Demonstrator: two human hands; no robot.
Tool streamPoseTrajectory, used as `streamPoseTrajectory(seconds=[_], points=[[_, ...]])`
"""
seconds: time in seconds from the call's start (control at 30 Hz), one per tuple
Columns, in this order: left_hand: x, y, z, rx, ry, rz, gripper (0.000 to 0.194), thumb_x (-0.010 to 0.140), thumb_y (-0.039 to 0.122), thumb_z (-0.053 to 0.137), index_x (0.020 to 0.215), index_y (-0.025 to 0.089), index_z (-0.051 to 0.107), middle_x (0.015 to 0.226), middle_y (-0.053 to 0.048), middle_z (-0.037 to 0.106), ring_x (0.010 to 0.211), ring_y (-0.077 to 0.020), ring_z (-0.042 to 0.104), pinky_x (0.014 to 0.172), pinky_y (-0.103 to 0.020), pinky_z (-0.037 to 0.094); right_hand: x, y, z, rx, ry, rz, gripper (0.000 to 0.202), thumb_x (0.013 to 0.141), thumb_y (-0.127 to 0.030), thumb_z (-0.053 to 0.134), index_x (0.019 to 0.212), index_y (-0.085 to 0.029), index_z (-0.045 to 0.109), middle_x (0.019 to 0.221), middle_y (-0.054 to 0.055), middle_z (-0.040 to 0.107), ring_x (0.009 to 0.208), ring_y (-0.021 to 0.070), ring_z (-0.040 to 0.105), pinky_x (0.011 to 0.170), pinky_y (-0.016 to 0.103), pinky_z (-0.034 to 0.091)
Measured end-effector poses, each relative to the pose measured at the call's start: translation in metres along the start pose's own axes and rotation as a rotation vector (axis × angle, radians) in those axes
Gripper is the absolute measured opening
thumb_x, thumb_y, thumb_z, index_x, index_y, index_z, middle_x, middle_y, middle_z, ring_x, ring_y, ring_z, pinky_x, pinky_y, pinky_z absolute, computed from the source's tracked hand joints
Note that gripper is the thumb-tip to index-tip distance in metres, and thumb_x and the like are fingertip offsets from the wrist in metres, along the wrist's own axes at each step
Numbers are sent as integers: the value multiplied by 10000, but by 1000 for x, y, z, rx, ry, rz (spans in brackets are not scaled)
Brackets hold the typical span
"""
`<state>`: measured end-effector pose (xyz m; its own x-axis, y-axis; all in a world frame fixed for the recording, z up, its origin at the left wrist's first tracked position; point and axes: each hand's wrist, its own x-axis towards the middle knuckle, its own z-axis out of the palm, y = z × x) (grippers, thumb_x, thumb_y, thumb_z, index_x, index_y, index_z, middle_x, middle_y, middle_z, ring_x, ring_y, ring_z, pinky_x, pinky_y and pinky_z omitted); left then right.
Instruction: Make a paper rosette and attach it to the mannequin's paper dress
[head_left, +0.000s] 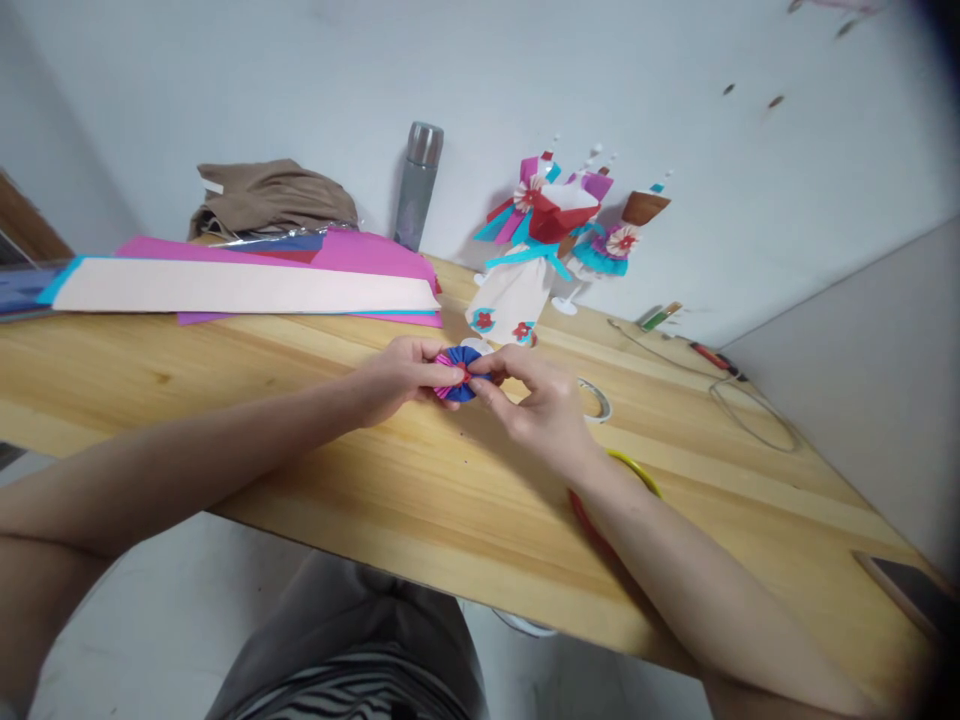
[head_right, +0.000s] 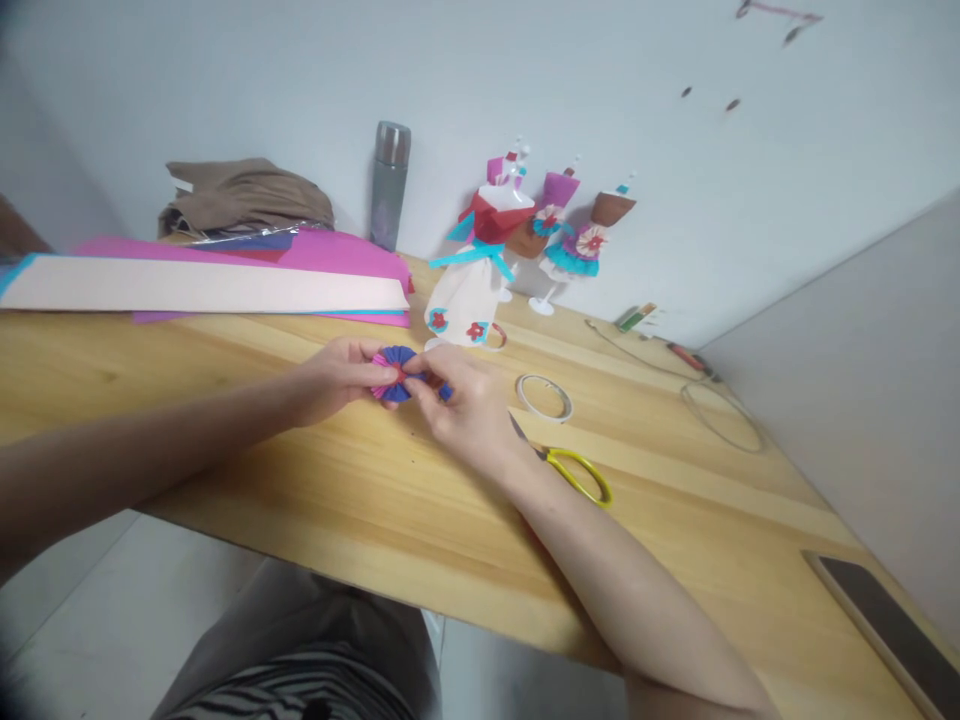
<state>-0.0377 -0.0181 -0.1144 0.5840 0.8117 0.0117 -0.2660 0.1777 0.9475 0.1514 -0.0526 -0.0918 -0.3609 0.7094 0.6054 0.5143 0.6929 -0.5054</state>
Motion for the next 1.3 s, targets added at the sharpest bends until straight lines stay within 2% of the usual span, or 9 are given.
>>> streamPoseTrajectory(seconds=[0.2, 0.37, 0.53, 0.6, 0.7, 0.8, 1.03, 1.17, 1.3], points=[[1, 0, 2, -23, 5, -32, 281, 607, 257, 862, 762, 90, 698, 714, -43, 697, 632, -111, 654, 652, -239, 522, -1, -3, 1, -33, 15, 33, 107, 832, -198, 587, 738, -242, 615, 681, -1, 631, 615, 158, 581, 607, 324, 492], [-2, 5, 4, -58, -39, -16, 334, 628, 352, 865, 755, 89, 703, 713, -45, 686, 659, -121, 648, 698, -272, 548, 0, -4, 2, -62, 70, 8, 119, 822, -195, 569, 714, -241, 583, 669, -4, 620, 593, 144, 569, 593, 309, 483], [-1, 5, 2, 27, 88, 14, 419, 694, 486, 792, 776, 94, 668, 705, -52, 690, 631, -131, 659, 677, -282, 551, 0, -3, 4, -111, 124, -37, 133, 826, -163, 556, 721, -242, 581, 670, -3, 622, 597, 145, 576, 595, 309, 480], [0, 4, 2, 67, 150, 107, 386, 705, 451, 791, 810, 111, 641, 706, -32, 696, 634, -115, 657, 661, -251, 532, -1, -3, 4, -119, 142, -51, 130, 829, -159, 562, 731, -240, 588, 678, 0, 628, 602, 150, 583, 598, 313, 483], [0, 5, 4, 117, 148, 217, 342, 703, 318, 805, 888, 143, 577, 752, -14, 724, 662, -99, 666, 687, -231, 523, -1, -3, 4, -108, 139, -38, 124, 837, -174, 572, 736, -243, 594, 687, 3, 640, 602, 154, 590, 600, 321, 490], [-2, 7, 7, 160, 113, 232, 318, 705, 220, 779, 893, 160, 529, 752, 0, 724, 658, -100, 672, 685, -235, 525, -2, -3, 4, -67, 113, -17, 84, 828, -195, 588, 764, -244, 609, 703, 4, 649, 610, 156, 594, 607, 324, 498], [-3, 10, 9, 198, 172, 268, 251, 696, 142, 731, 817, 153, 511, 670, 31, 664, 586, -73, 628, 611, -202, 497, -6, -2, 2, 126, 126, 73, 99, 830, -232, 619, 924, -242, 644, 854, 17, 700, 667, 155, 648, 647, 315, 545], [-3, 8, 9, 228, 160, 309, 242, 696, 136, 727, 805, 152, 512, 669, 30, 653, 597, -82, 636, 612, -208, 510, -4, -7, 4, 55, 144, 90, 40, 837, -259, 640, 836, -219, 637, 770, 3, 694, 634, 141, 645, 632, 292, 545], [-3, 4, 10, 264, 138, 366, 212, 698, 129, 706, 786, 153, 515, 671, 33, 636, 603, -79, 633, 601, -202, 515, -3, -10, 8, 7, 150, 71, 77, 811, -225, 653, 743, -216, 617, 680, -17, 655, 579, 121, 597, 583, 262, 512]])
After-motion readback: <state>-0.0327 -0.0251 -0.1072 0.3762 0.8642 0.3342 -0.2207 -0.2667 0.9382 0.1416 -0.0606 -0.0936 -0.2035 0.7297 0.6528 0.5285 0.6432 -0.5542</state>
